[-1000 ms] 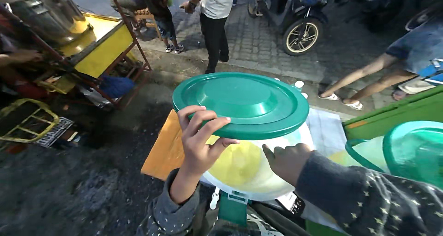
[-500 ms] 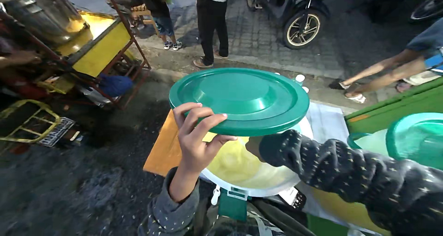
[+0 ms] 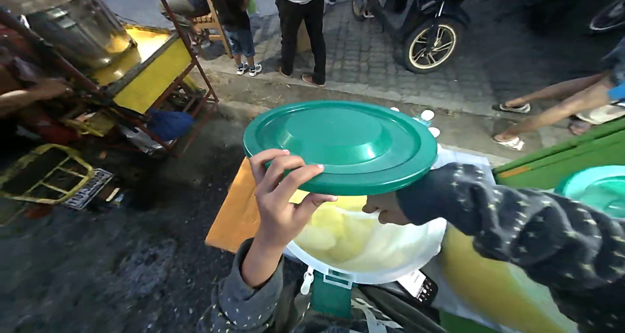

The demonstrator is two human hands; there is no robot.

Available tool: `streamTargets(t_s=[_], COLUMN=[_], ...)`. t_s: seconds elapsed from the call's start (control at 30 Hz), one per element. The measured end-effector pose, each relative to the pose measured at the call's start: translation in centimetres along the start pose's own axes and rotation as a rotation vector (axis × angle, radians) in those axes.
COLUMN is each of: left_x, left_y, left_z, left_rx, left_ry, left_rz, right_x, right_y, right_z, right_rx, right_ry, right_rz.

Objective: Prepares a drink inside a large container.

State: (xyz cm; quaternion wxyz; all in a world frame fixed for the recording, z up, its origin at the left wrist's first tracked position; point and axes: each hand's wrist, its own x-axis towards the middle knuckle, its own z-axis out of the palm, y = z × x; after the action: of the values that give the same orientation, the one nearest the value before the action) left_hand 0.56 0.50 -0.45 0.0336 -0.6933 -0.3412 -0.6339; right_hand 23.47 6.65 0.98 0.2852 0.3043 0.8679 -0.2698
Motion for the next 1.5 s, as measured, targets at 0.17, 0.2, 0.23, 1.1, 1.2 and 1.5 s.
streamTargets(t_s=[0.17, 0.2, 0.23, 1.1, 1.2, 1.5], left_x=[-0.1, 0.0, 0.0, -0.2, -0.2, -0.1], left_y=[-0.1, -0.1, -0.1, 0.4, 0.4, 0.3], left_z=[-0.2, -0.2, -0.1, -0.1, 0.0, 0.1], left_rx=[0.007, 0.005, 0.002, 0.015, 0.017, 0.003], left_ry=[-0.005, -0.006, -0.004, -0.004, -0.003, 0.010], left_rz=[-0.015, -0.010, -0.006, -0.004, 0.002, 0.038], right_x=[-3.4, -4.2, -4.8, 0.6, 2.0, 3.8], right_y=[-3.8, -5.0, -6.0, -7.5, -4.1, -1.1], right_z=[-2.6, -2.8, -2.8, 1.4, 4.8, 1.7], right_rx=[0.038, 0.024, -0.026, -0.152, -0.237, 0.110], right_ry=[-0.104, -0.102, -0.111, 0.103, 0.493, -0.099], right_rz=[0.266, 0.316, 0.351, 0.412, 0.432, 0.172])
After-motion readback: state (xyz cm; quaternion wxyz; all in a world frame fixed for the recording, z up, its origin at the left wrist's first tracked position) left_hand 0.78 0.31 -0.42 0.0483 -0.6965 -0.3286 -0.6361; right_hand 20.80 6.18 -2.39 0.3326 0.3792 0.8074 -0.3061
